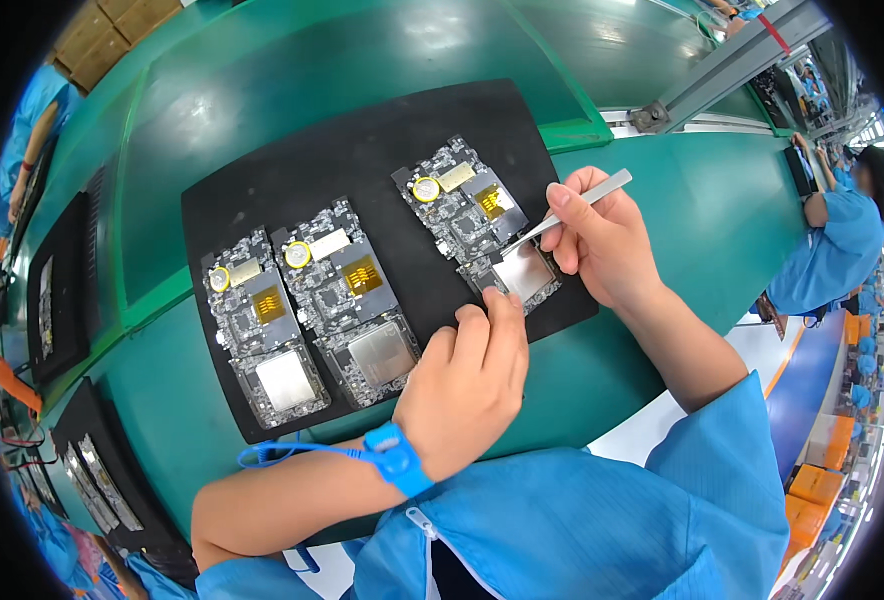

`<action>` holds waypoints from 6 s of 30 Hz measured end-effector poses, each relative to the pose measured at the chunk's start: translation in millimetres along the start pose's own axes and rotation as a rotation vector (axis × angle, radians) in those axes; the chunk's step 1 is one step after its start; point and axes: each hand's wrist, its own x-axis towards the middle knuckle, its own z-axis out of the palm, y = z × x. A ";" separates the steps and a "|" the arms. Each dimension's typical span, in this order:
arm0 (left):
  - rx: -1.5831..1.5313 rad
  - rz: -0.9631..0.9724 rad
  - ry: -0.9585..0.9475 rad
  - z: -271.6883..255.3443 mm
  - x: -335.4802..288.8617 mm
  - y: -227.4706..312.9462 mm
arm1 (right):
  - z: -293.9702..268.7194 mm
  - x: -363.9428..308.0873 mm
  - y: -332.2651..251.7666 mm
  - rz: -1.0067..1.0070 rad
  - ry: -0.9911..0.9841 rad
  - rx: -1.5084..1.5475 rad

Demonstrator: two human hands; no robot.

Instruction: The person uses tweezers to pick up small rectangular metallic components from a strip on the table and places them onto circuit boards. The person repeats this process for multiple boards, handling the components with precision.

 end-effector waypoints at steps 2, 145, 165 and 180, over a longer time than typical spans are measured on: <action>0.004 0.041 0.045 10.4 2.1 -3.1 | -1.8 3.7 -2.7 0.037 -0.050 -0.013; -0.303 0.025 -0.283 -53.4 -92.2 4.7 | 67.3 -95.3 33.1 -0.169 -0.114 -0.009; -0.031 -0.096 -0.089 -39.7 -93.2 -44.6 | 125.0 -38.5 40.0 -0.011 -0.027 -0.057; -0.017 -0.073 -0.100 -39.6 -91.5 -46.3 | 122.4 -36.3 44.1 -0.052 -0.035 -0.084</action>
